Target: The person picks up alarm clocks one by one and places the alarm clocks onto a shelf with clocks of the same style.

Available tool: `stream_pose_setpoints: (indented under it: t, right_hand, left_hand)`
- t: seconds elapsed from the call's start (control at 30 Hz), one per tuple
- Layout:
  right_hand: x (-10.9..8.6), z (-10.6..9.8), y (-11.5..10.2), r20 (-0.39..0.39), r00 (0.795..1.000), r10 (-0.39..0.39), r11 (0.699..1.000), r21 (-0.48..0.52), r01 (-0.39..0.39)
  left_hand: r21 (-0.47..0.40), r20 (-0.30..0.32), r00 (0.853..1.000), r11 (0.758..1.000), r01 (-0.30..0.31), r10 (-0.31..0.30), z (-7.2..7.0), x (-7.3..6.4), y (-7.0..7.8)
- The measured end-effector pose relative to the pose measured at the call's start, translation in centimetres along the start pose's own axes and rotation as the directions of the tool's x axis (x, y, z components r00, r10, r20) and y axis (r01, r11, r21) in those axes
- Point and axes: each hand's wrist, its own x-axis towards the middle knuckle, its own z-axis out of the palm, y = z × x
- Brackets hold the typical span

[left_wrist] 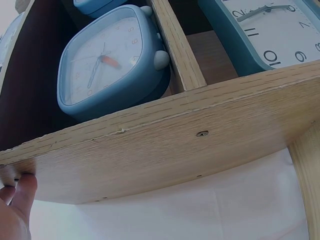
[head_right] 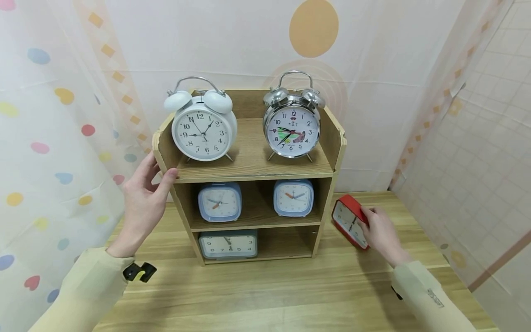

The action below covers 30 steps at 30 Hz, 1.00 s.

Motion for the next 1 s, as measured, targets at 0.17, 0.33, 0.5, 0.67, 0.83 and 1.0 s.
stream_pose_setpoints:
  t: [0.17,0.33,0.5,0.67,0.83,1.0]
  right_hand:
    - [-1.3,-1.5,-0.6,-0.038,0.997,-0.062,0.998,-0.008,0.061]
    - [-2.3,-3.2,-1.0,-0.057,0.987,-0.148,0.988,-0.056,0.145]
    - [-3.2,-4.6,-1.1,-0.075,0.971,-0.229,0.97,-0.102,0.221]
    - [-4.2,-5.5,-1.2,-0.073,0.95,-0.303,0.946,-0.144,0.291]
    - [-5.0,-6.2,-1.6,-0.059,0.935,-0.351,0.927,-0.161,0.338]
    - [-5.4,-6.6,-2.0,-0.065,0.916,-0.395,0.909,-0.176,0.379]
  left_hand:
    - [0.004,0.0,1.0,1.0,0.0,0.0,0.0,0.0,0.1]
    - [0.004,0.004,1.0,1.0,0.006,-0.006,0.0,0.0,0.1]
    - [0.002,0.005,1.0,1.0,0.007,-0.007,0.0,0.0,0.1]
    - [0.007,-0.001,1.0,1.0,0.007,-0.007,0.0,0.0,0.1]
    - [0.008,0.0,1.0,1.0,0.009,-0.009,0.0,0.0,0.1]
    - [0.005,-0.001,1.0,1.0,0.014,-0.014,0.0,0.0,0.1]
